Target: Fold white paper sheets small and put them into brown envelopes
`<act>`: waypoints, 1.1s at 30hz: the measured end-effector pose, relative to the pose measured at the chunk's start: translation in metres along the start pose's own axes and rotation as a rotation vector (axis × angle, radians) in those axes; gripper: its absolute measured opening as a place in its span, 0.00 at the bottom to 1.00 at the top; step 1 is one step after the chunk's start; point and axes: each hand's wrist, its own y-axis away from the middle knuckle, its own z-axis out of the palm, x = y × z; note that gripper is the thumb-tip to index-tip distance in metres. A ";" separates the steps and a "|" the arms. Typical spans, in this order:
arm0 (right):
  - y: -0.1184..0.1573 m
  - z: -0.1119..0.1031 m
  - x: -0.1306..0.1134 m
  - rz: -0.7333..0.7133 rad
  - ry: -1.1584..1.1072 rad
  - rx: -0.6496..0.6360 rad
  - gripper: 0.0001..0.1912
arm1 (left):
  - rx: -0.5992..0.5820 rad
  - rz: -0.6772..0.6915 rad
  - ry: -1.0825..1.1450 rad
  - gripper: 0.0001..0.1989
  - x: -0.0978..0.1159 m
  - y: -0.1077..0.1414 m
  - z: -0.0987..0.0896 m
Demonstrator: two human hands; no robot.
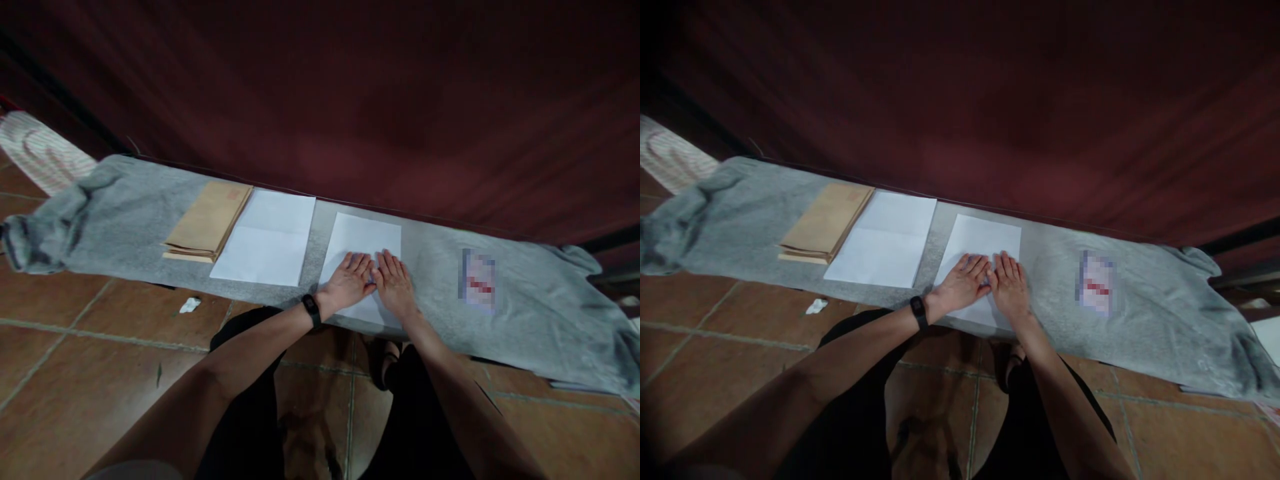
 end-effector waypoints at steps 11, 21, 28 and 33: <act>0.005 -0.011 0.009 0.099 0.027 0.046 0.31 | 0.041 -0.146 0.106 0.30 -0.023 0.016 0.000; -0.008 -0.009 -0.039 0.051 -0.202 -0.026 0.29 | 0.107 -0.151 0.154 0.28 -0.037 -0.053 0.004; -0.005 -0.003 -0.020 0.097 -0.123 -0.008 0.32 | 0.082 -0.288 0.102 0.31 -0.075 -0.073 0.021; 0.000 -0.011 0.006 0.173 -0.007 -0.003 0.31 | 0.079 -0.381 0.071 0.33 -0.102 -0.043 0.020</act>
